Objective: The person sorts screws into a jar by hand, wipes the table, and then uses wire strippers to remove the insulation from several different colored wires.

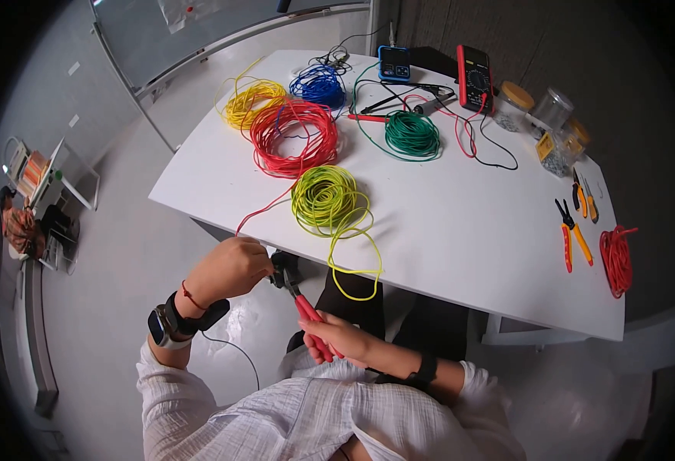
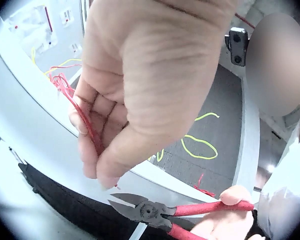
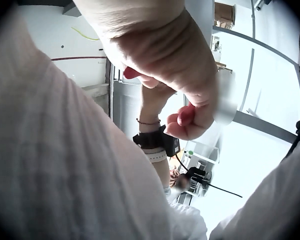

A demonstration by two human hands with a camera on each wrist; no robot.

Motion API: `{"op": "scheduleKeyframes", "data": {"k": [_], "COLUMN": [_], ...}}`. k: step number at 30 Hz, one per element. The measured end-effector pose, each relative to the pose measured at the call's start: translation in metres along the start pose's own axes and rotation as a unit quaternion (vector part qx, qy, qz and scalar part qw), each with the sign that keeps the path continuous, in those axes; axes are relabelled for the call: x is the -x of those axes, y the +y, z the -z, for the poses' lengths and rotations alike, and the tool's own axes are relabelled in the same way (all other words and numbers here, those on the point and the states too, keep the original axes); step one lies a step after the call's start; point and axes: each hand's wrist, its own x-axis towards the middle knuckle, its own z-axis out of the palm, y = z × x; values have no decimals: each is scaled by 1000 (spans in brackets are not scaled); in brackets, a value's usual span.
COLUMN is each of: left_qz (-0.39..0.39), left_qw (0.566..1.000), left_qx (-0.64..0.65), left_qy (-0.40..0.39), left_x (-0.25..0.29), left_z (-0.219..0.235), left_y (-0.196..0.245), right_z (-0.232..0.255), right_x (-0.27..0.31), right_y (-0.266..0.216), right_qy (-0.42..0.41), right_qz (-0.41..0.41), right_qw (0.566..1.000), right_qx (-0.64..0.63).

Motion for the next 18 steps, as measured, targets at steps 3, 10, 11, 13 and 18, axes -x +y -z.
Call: {"op": "scheduleKeyframes", "data": {"k": [3, 10, 11, 13, 18], "left_qz": [11, 22, 28, 33, 45], "left_qw": [1000, 1000, 1000, 999, 999], "left_qx": [-11, -8, -7, -6, -20], "left_qy": [4, 7, 9, 11, 9], "left_x": [-1, -3, -3, -3, -5], "left_z": [0, -2, -3, -4, -5], "left_y": [1, 4, 4, 4, 5], "right_z": [0, -7, -8, -9, -6], "right_x": [-5, -4, -4, -4, -3], "right_y": [0, 1, 1, 3, 2], "right_qy": [-20, -6, -5, 7, 10], "right_qz": [4, 35, 36, 38, 28], "right_qw": [1000, 999, 999, 999, 999], "right_qx": [1, -8, -9, -12, 17]}}
